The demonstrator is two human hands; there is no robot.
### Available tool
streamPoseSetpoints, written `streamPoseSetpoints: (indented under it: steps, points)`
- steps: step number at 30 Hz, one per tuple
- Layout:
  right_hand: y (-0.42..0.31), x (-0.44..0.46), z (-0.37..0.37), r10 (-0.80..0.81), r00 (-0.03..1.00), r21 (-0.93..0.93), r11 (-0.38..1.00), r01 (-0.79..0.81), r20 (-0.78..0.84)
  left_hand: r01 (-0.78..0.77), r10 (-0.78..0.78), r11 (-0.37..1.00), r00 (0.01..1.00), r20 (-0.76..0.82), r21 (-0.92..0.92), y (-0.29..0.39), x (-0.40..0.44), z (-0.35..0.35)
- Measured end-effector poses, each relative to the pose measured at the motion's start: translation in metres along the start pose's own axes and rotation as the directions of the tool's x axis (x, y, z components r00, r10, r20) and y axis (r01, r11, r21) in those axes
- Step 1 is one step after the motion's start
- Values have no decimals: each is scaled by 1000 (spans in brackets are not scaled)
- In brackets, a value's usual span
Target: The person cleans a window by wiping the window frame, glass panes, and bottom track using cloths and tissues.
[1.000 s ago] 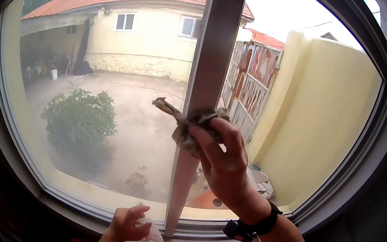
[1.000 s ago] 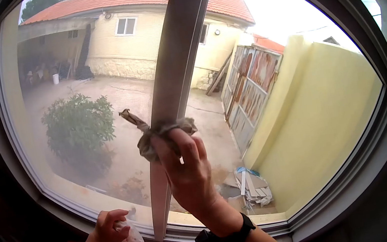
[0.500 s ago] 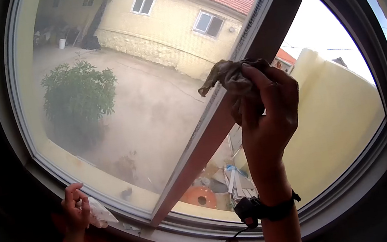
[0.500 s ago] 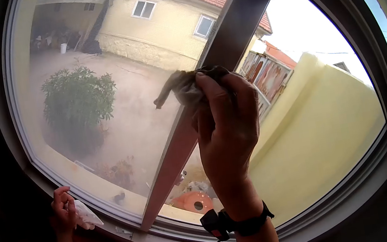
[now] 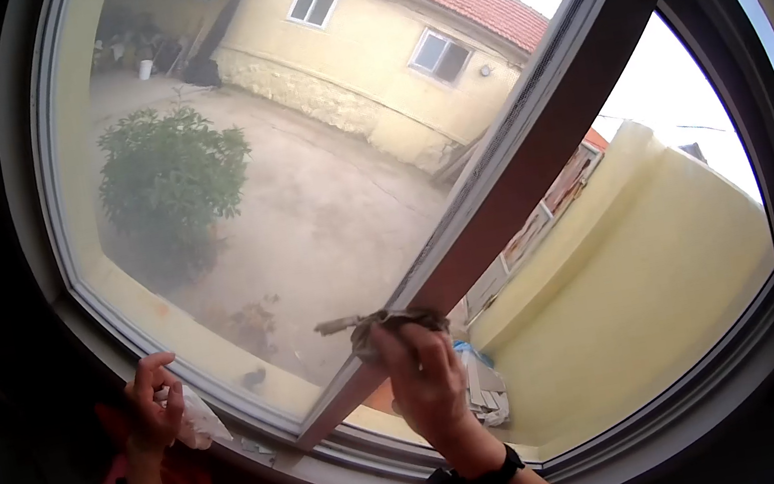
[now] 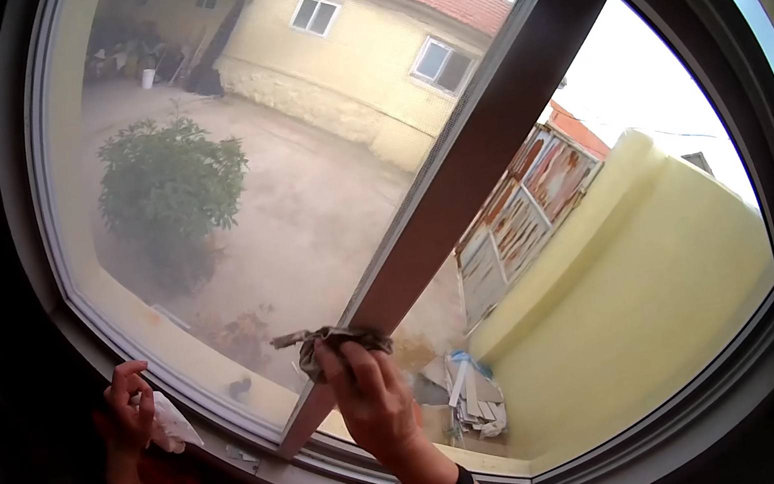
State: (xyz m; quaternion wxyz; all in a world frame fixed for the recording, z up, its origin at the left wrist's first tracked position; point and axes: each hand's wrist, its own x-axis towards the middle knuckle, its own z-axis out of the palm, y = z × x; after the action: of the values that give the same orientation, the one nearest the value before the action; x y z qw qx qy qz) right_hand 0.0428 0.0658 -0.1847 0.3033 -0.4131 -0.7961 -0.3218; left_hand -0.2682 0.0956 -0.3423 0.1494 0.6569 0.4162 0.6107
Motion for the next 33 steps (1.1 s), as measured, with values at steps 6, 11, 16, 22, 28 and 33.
streamPoseSetpoints:
  steps: [6,11,16,22,28,33]
  points:
    - [42,110,-60,116,908,-66,986,-155,-404,30,-30,999,999,-33,12,-6,-1,7]
    - [30,8,-16,-249,965,58,968,245,84,125,-118,983,991,-63,132,-12,-6,8]
    - [75,104,-86,-177,953,-85,983,160,-248,110,-109,992,994,-21,69,-2,8,10]
    - [129,266,-184,-428,730,-424,882,207,-533,33,-32,999,999,-20,43,-3,16,13]
    - [114,242,-164,-316,771,-263,944,198,-553,-18,25,993,998,-55,112,0,21,8]
    - [76,76,-59,-124,968,-80,991,109,-218,-21,24,996,999,-33,87,4,18,6]
